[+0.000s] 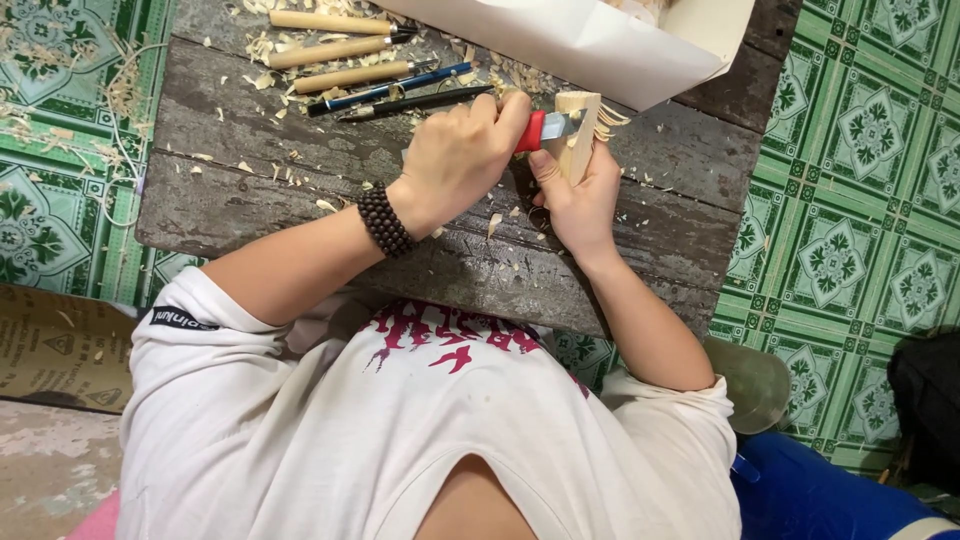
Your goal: Carving a small piece of wood into a decorative shape using a hand-held carving knife.
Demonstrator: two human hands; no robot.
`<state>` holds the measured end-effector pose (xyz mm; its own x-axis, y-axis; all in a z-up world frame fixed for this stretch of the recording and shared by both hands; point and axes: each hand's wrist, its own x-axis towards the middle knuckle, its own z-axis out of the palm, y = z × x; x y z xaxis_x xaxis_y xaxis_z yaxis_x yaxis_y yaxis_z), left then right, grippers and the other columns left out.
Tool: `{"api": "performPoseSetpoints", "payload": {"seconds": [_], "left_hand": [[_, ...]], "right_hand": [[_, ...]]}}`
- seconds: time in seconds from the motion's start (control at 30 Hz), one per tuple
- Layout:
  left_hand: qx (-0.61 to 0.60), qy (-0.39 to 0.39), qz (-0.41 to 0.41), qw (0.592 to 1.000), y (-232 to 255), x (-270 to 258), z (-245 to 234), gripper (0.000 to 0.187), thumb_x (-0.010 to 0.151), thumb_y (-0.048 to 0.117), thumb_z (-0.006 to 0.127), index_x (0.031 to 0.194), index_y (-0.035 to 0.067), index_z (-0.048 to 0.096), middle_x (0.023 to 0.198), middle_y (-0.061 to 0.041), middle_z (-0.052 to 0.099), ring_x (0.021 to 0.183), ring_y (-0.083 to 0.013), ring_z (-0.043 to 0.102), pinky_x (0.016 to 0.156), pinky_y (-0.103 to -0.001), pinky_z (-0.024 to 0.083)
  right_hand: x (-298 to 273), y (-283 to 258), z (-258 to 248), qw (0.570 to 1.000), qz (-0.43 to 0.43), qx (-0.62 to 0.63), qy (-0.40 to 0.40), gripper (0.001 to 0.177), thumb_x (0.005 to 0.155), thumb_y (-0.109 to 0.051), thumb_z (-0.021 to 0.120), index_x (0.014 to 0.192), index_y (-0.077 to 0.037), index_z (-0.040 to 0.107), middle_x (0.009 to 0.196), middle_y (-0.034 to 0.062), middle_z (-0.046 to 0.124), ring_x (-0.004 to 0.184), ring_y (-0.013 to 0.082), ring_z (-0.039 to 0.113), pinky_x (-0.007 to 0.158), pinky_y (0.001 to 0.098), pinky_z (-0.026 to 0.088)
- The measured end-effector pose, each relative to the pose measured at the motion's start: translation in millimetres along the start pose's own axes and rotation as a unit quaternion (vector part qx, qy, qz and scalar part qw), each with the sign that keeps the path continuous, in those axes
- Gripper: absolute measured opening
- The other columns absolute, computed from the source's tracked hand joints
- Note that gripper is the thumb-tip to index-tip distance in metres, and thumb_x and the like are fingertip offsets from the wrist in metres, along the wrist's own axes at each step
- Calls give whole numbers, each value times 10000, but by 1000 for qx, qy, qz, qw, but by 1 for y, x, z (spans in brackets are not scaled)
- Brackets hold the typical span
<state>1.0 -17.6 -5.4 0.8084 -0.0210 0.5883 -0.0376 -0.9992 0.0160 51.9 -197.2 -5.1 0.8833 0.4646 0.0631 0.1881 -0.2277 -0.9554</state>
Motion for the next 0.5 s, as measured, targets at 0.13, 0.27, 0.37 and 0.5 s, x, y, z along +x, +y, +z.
{"api": "performPoseSetpoints", "payload": {"seconds": [0.13,0.27,0.37,0.5], "left_hand": [[50,14,-8,999,2,0,2,165,977,205,659,1036,83,565,724,-1,585,440,-53,528,369,-218,436],[-8,8,-9,1000,-2,0,6,135,952,160,644,1011,83,549,715,-23,599,427,-95,551,368,-250,457],[-71,-3,7,997,-4,2,5,298,936,152,674,1169,23,541,811,-63,643,485,-124,589,413,-249,475],[-188,-21,59,980,2,3,-9,582,904,210,714,1388,-22,490,1018,-124,574,624,-196,597,521,-291,483]], "right_hand": [[1,0,1,1000,4,-4,3,333,994,-193,720,1141,47,542,825,75,616,571,112,557,494,234,514],[4,5,-2,999,15,23,-18,384,985,-208,718,1186,50,517,885,103,622,596,127,579,524,237,528],[4,4,-4,999,22,45,-22,544,931,-285,753,1256,56,482,983,139,636,688,154,620,608,252,558],[3,1,-3,984,63,166,23,330,955,-130,723,1190,17,542,938,103,651,703,138,620,615,241,545]]}}
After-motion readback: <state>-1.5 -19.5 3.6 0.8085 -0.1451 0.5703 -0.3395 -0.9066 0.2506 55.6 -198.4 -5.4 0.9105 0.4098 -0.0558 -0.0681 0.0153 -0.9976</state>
